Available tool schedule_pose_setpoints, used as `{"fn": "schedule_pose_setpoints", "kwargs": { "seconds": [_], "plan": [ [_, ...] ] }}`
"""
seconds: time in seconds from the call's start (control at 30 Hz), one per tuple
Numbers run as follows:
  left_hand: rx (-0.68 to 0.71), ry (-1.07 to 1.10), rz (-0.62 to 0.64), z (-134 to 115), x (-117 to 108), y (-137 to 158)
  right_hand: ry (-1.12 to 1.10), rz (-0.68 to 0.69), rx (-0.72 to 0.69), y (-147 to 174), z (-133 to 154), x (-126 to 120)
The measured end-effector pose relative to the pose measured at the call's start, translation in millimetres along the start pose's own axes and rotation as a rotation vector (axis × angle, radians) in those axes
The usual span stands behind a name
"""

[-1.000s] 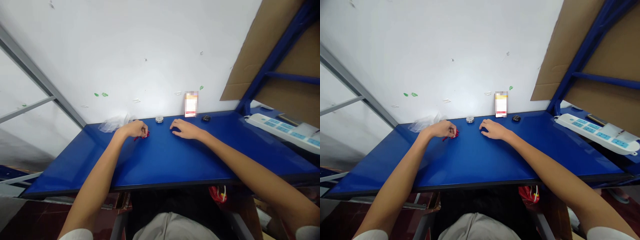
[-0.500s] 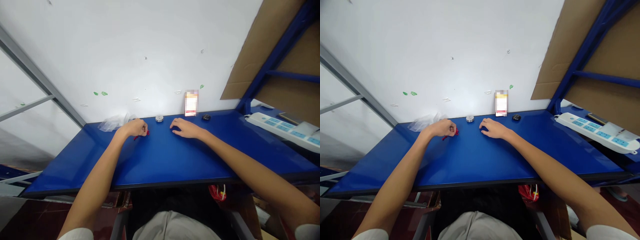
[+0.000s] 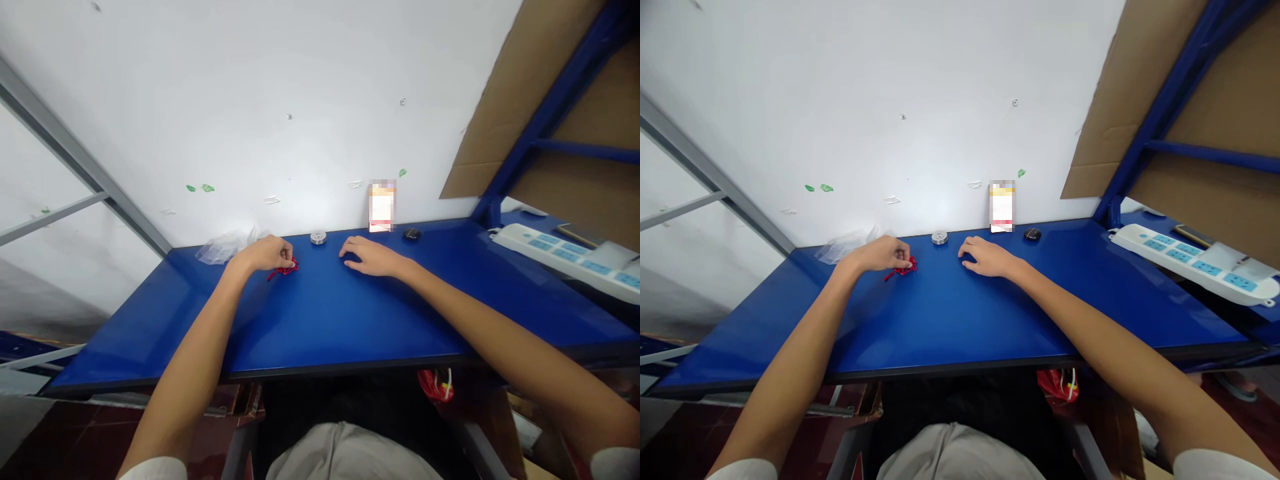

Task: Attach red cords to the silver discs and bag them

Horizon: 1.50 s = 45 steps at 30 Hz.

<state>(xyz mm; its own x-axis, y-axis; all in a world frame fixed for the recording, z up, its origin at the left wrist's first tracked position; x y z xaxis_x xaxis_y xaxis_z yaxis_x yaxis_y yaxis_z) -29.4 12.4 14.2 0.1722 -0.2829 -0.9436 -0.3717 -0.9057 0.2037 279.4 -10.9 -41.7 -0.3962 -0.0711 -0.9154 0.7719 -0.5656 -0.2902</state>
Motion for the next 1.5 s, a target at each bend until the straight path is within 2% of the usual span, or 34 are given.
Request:
{"fn": "schedule_pose_setpoints", "kwargs": {
  "seconds": [0.13, 0.3, 0.37, 0.43, 0.53, 0.73, 0.9, 1.07, 1.33, 1.5],
  "plan": [
    [0.026, -0.053, -0.128, -10.1, 4.4, -1.2, 0.011, 0.026, 0.006, -0.8, 1.8, -0.5],
    [0.148, -0.133, -0.444, -33.7, 29.0, -12.4, 0.012, 0.009, 0.004, -2.3, 4.4, -2.1],
    [0.2, -0.133, -0.519, -38.3, 40.0, -19.2, 0.006, -0.001, -0.005, -2.6, 4.2, -2.0],
    [0.222, -0.127, -0.526, -37.3, 48.4, -27.4, 0.008, -0.004, -0.008, -2.5, 2.9, -1.0],
    [0.265, -0.107, -0.464, -32.5, 54.7, -38.3, 0.019, -0.007, -0.01, -2.0, -0.4, 1.1],
    [0.323, 0.003, -0.417, -33.8, 55.1, -46.8, 0.029, -0.001, -0.022, -2.6, -2.5, 3.1],
    [0.337, -0.047, -0.392, -35.6, 59.0, -51.7, 0.028, -0.003, -0.015, -3.2, 0.1, 1.9],
    [0.304, -0.081, -0.425, -33.8, 55.7, -51.7, 0.026, 0.005, 0.003, -2.4, -0.1, 1.7],
    [0.367, -0.042, -0.472, -37.4, 50.5, -45.9, 0.019, 0.01, -0.002, -2.3, 1.0, 0.9],
    [0.274, 0.046, -0.565, -31.6, 39.6, -43.4, 0.001, -0.006, -0.001, -2.4, 1.2, 0.1]
  ]
}}
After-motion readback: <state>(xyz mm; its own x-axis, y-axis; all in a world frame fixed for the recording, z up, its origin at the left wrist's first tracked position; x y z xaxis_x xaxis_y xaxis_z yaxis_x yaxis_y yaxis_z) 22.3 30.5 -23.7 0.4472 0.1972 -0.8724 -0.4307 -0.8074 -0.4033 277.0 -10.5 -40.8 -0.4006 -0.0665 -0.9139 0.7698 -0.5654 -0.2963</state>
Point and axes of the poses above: each hand's wrist, its own y-axis away from the middle knuckle, its own x-axis out of the palm, z = x × y, the point moved 3 cm from there along -y, towards the middle knuckle, and after that the axes turned 13 degrees about -x, right-handed, at the moved point
